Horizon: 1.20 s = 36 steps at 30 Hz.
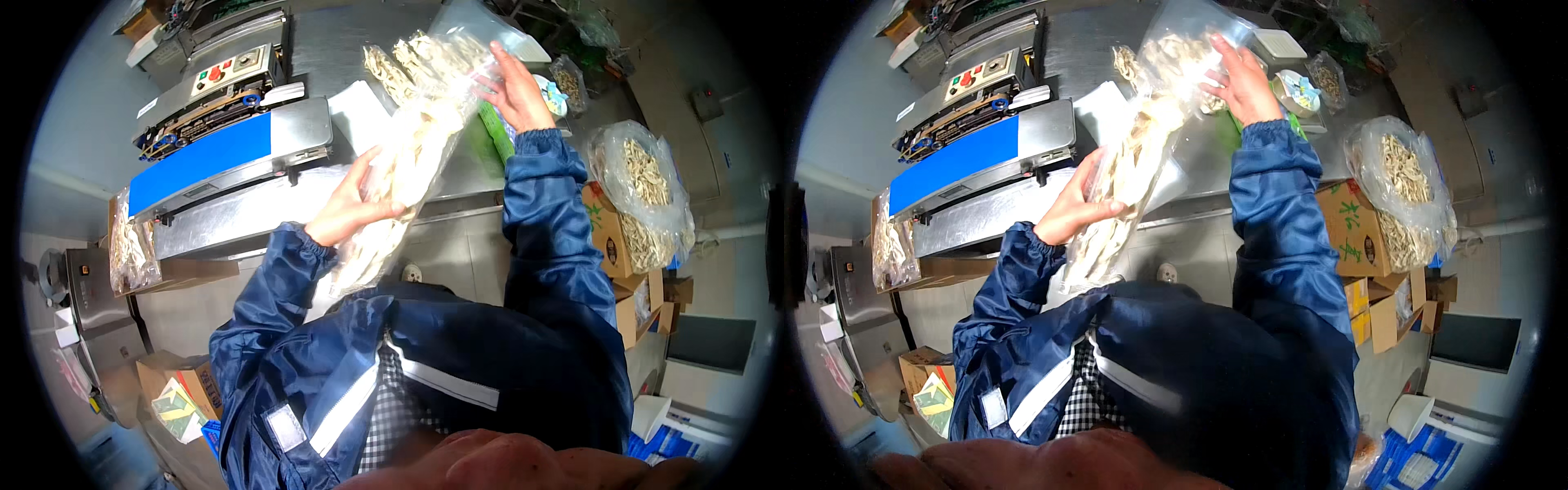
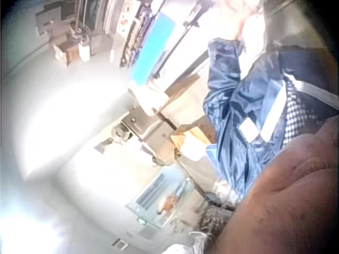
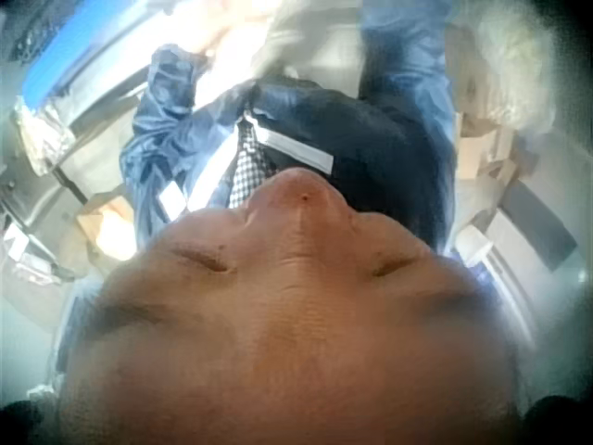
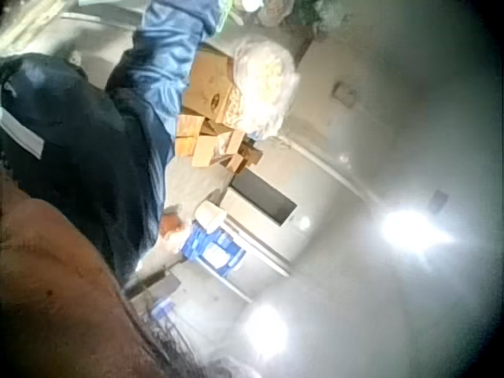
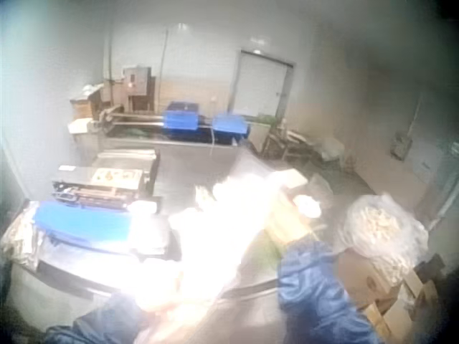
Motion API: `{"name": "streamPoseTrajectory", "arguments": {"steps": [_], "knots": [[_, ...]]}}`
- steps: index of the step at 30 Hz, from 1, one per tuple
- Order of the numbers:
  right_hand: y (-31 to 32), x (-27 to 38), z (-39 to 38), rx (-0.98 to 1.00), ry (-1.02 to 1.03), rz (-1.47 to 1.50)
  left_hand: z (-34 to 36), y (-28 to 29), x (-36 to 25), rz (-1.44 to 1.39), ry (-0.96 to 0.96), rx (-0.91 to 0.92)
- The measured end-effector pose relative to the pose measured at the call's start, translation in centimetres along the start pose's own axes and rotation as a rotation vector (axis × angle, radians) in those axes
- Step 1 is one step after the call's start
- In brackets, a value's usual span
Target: The person packs dried food items into clear plastic bags and seals them using a heat sealing machine. They repeatedly pick up portions of the dried food, place them into bags, and run the bags through the sealer to create sealed packages.
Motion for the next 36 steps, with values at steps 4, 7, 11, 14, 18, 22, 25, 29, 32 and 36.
{"name": "streamPoseTrajectory", "arguments": {"steps": [4,7,11,14,18,22,25,29,32,36], "knots": [[0.3,-3.3,3.4,0.114,-0.025,0.265,-3.3,2.3,-0.9,0.105,0.069,0.075],[-0.5,-7.7,1.7,0.073,-0.051,0.331,-8.3,1.6,-0.2,0.135,0.199,0.025],[2.8,-12.5,6.0,-0.05,-0.013,0.255,-12.8,1.4,1.3,0.064,0.376,-0.077],[-3.9,-10.8,4.1,0.359,0.065,-0.202,-15.3,0.3,2.7,0.14,0.376,-0.193],[-10.6,-15.3,7.2,0.872,0.112,-0.491,-15.4,-0.9,2.7,0.124,0.33,-0.325],[-16.8,-17.6,7.6,0.832,0.039,-0.393,-15.5,-2.2,3.3,0.085,0.205,-0.455],[-19.7,-18.0,7.7,0.819,0.008,-0.424,-16.2,-4.5,3.8,0.058,0.255,-0.547],[-24.4,-18.4,14.2,0.582,0.119,-0.292,-19.4,-6.8,3.1,-0.017,0.32,-0.761],[-27.1,-15.8,13.2,0.785,0.183,-0.14,-26.4,-7.5,3.8,-0.107,0.101,-1.253],[-27.7,-15.1,-8.9,1.466,0.063,-0.239,-33.8,-5.6,3.7,-0.286,-0.496,-1.74]]}}
Point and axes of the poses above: each hand's wrist, its own z-axis towards the middle knuckle, its own y-axis out of the back of the hand, x = y × z, the point moved 3 cm from there along z, towards the middle knuckle, and after that the axes turned 3 degrees about -y, right-handed, at the moved point
